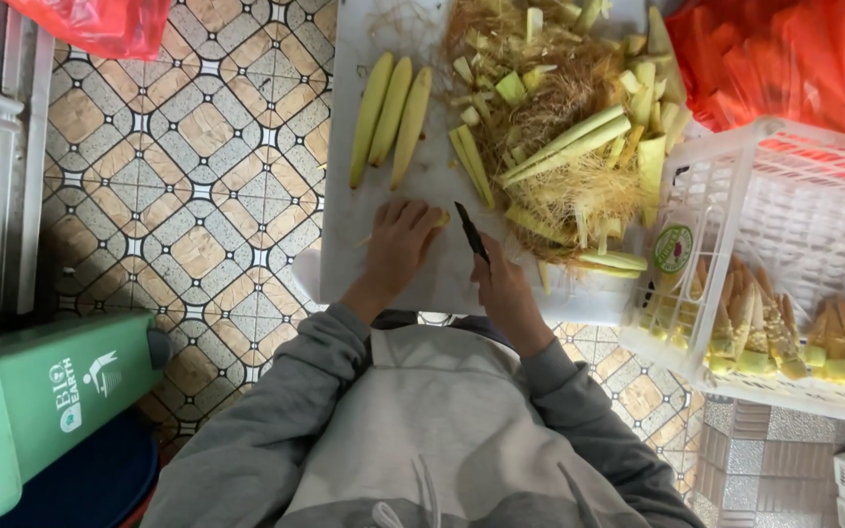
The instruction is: The person is peeling baby corn by first cutting off the ends with a knife and then stripping away the outer husks by hand.
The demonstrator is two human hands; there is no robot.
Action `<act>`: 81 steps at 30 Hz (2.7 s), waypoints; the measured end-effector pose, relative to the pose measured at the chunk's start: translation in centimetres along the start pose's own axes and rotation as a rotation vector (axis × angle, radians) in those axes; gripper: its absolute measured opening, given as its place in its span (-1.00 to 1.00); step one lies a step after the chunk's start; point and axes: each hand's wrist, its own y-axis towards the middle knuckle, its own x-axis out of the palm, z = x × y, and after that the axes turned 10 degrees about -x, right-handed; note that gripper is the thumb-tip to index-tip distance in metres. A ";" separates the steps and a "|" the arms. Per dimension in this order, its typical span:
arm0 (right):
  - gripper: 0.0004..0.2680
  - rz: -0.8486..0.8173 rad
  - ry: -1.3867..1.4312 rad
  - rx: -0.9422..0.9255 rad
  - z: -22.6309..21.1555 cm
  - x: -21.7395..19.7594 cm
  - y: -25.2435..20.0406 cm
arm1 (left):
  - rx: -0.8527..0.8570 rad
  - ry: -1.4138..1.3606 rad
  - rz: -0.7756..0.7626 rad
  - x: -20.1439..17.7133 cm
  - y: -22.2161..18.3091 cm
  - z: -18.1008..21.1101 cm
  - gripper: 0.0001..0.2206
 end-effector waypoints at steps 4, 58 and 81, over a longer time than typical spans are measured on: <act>-0.75 -0.013 -0.083 -0.040 0.8 1.4 0.1 | 0.000 -0.155 0.053 -0.3 0.0 0.6 -0.84; -0.91 0.115 -0.328 -0.052 0.4 3.0 1.7 | 0.098 -0.338 0.128 -2.7 3.1 0.5 -0.92; -0.93 0.043 -0.527 -0.159 0.1 2.6 2.5 | 0.131 -0.348 0.160 -2.7 3.4 0.5 -0.92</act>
